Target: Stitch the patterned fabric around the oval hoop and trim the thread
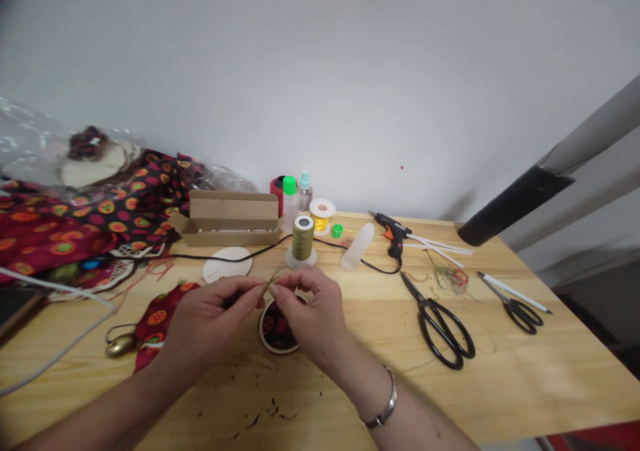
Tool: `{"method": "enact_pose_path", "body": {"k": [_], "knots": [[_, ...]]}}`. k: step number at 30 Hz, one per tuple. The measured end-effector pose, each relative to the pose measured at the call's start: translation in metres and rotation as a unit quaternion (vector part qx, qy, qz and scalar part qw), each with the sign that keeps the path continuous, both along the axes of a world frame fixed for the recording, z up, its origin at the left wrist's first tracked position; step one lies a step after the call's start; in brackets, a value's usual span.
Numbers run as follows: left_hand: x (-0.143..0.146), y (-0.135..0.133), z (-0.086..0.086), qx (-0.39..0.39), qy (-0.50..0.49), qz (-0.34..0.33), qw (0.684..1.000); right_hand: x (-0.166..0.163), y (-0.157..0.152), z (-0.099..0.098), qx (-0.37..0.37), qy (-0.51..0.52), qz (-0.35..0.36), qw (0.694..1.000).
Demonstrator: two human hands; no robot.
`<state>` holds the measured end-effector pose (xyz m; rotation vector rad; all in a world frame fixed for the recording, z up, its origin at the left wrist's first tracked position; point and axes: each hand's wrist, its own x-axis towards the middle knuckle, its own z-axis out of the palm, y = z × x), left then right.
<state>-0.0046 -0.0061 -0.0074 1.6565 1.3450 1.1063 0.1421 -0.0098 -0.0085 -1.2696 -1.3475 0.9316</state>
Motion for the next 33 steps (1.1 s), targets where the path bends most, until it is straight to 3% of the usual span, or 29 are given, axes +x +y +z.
{"method": "enact_pose_path", "body": {"k": [7,16,18,22,24,33], "knots": [[-0.002,0.007,0.004,-0.084,-0.043,0.021,0.995,-0.001,-0.003,0.003,0.078,-0.014,0.044,0.996],[-0.004,0.011,0.004,-0.113,-0.054,0.016,0.992,0.002,-0.01,0.01,0.116,-0.043,0.125,0.984],[-0.004,0.01,0.005,-0.112,-0.045,0.017,0.993,0.004,-0.009,0.009,0.115,-0.042,0.11,0.986],[-0.002,0.007,0.004,-0.089,-0.014,0.024,0.996,0.006,-0.001,0.002,0.105,-0.051,-0.013,0.993],[-0.001,0.006,0.003,-0.066,0.001,0.023,0.998,0.007,0.003,-0.002,0.106,-0.077,-0.042,0.991],[-0.002,0.001,-0.008,0.075,0.067,-0.008,0.995,0.005,0.002,-0.005,0.242,-0.174,-0.041,0.954]]}}
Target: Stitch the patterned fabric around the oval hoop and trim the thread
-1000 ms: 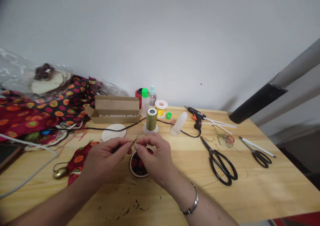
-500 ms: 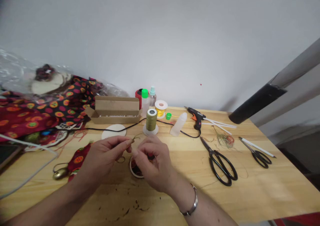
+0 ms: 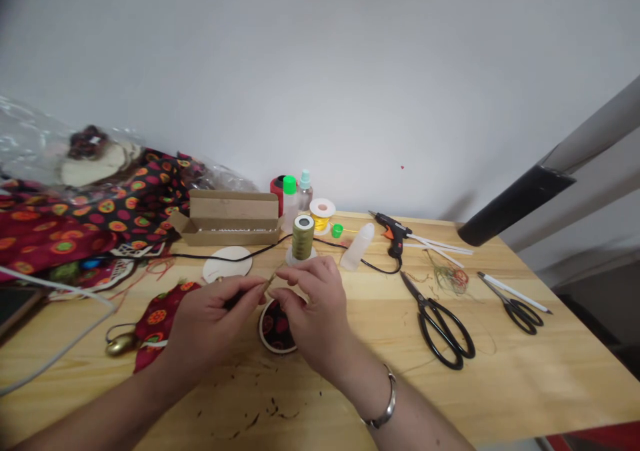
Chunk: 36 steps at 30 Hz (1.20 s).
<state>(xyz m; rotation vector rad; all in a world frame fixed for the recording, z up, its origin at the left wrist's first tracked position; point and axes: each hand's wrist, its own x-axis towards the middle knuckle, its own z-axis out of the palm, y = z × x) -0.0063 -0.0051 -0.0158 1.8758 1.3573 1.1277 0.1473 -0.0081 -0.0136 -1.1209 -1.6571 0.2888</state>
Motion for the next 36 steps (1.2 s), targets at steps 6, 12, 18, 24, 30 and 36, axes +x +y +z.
{"method": "enact_pose_path", "body": {"k": [6,12,18,24,30,36], "knots": [[0.0,0.0,-0.002,0.128,0.082,-0.016,0.988,0.0,-0.002,0.003,0.038,-0.032,-0.003,0.999],[-0.001,-0.002,-0.007,0.179,0.143,-0.033,0.973,-0.001,-0.003,0.004,0.028,-0.035,0.004,0.999],[-0.002,-0.002,-0.01,0.207,0.155,-0.037,0.965,0.001,-0.003,0.004,0.004,-0.028,0.006,1.0],[-0.001,-0.001,-0.009,0.219,0.156,-0.036,0.963,0.003,-0.001,0.004,-0.033,0.005,-0.012,0.999],[-0.001,-0.001,-0.009,0.216,0.151,-0.026,0.964,0.004,0.001,0.002,-0.063,0.008,-0.03,0.998],[0.001,0.0,0.001,0.046,0.069,-0.013,0.996,0.006,0.004,-0.003,-0.101,0.001,-0.043,0.994]]}}
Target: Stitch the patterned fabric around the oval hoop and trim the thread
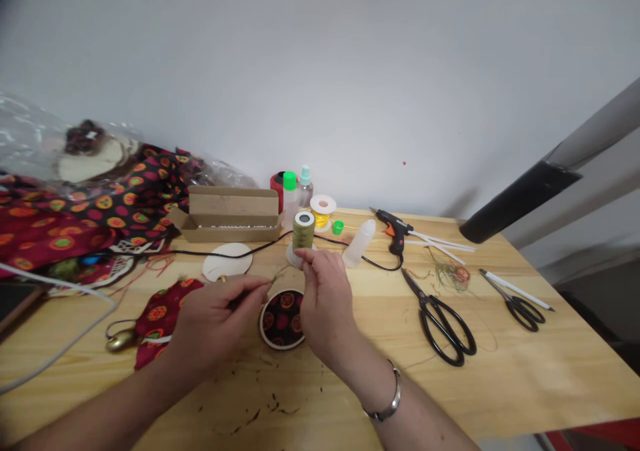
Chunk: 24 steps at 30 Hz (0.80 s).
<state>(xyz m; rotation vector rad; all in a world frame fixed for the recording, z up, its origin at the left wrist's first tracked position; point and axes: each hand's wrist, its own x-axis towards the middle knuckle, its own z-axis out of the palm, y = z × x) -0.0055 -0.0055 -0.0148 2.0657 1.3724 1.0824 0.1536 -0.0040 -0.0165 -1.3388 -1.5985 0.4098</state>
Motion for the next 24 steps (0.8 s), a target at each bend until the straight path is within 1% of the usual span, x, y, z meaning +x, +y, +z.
{"method": "enact_pose_path", "body": {"k": [3,6,10,13,15,19,24], "knots": [[0.0,0.004,0.005,-0.123,-0.083,0.023,0.989,0.0,-0.001,0.0,-0.003,-0.001,-0.001,1.0],[-0.001,0.008,0.01,-0.206,-0.138,0.016,0.969,-0.001,-0.002,0.002,0.0,-0.002,0.006,1.0],[-0.001,0.009,0.012,-0.266,-0.198,-0.018,0.943,-0.001,-0.002,0.004,0.007,-0.003,0.018,1.0],[-0.001,0.008,0.012,-0.293,-0.232,-0.037,0.927,-0.001,-0.002,0.004,0.007,0.002,0.026,1.0],[-0.001,0.008,0.011,-0.313,-0.255,-0.043,0.914,-0.001,-0.001,0.004,0.003,0.012,0.019,1.0],[-0.002,0.01,0.007,-0.367,-0.324,-0.044,0.871,0.0,-0.002,0.005,-0.009,0.032,-0.003,0.999],[-0.002,0.013,0.004,-0.43,-0.421,-0.058,0.797,0.0,-0.002,0.005,-0.005,0.028,-0.005,1.0]]}}
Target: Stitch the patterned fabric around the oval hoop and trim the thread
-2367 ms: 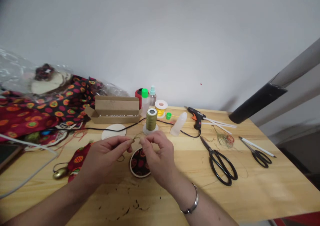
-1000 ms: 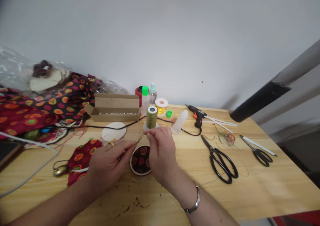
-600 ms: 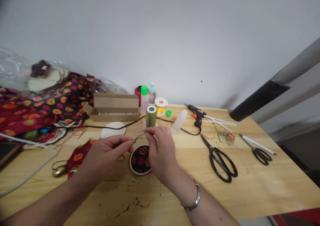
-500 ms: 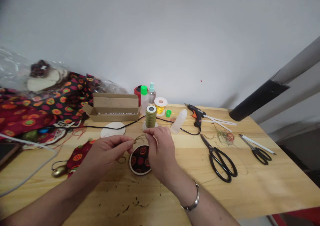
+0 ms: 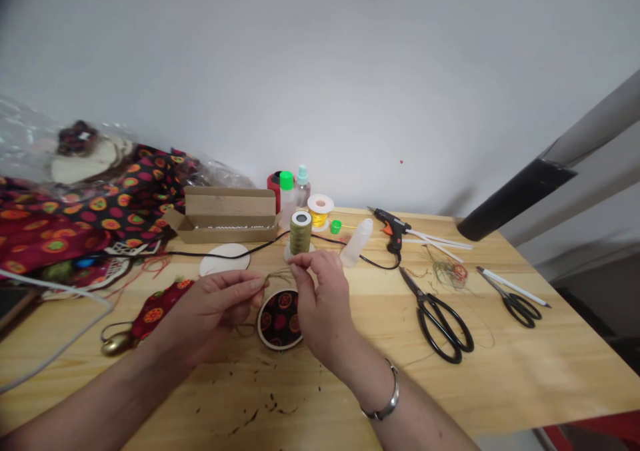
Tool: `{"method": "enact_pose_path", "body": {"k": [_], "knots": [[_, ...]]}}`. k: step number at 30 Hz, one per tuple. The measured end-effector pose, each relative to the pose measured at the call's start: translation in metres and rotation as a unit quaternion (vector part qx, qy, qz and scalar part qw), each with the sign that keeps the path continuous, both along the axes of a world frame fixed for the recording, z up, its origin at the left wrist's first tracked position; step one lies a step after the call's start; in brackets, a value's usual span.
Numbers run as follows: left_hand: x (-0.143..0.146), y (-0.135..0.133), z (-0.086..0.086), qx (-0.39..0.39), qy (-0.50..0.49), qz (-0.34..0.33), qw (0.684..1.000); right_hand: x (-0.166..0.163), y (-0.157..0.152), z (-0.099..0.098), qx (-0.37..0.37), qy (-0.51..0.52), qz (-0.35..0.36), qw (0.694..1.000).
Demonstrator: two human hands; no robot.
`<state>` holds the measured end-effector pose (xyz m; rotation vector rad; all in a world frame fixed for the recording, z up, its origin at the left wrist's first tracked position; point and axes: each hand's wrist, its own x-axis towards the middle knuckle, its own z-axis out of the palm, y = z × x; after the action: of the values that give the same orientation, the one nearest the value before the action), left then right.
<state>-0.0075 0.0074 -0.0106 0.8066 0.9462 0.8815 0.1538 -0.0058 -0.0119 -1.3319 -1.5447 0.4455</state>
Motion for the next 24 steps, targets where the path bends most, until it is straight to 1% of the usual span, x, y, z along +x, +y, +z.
{"method": "enact_pose_path", "body": {"k": [5,8,14,21,23,24], "knots": [[-0.0001,0.0024,0.0013,-0.04,-0.058,-0.014,0.997,-0.0017,0.0001,0.0022,0.015,0.001,-0.002,1.0],[-0.0007,0.0034,0.0007,-0.044,-0.068,-0.019,0.997,-0.0024,-0.0003,0.0032,0.026,0.003,0.005,1.0],[-0.002,0.0026,-0.0005,-0.038,-0.065,-0.021,0.997,-0.0037,-0.0017,0.0012,0.085,-0.008,0.021,0.996],[0.0001,0.0011,-0.0001,-0.011,-0.025,-0.007,1.0,-0.0034,-0.0008,0.0013,0.069,-0.04,0.012,0.997],[-0.0002,-0.0006,0.0012,0.034,0.031,-0.008,0.999,-0.0019,-0.0007,0.0021,0.064,-0.033,0.008,0.997],[-0.0004,-0.002,0.0021,0.074,0.076,-0.007,0.994,-0.0009,-0.0007,0.0026,0.062,-0.024,0.004,0.998]]}}
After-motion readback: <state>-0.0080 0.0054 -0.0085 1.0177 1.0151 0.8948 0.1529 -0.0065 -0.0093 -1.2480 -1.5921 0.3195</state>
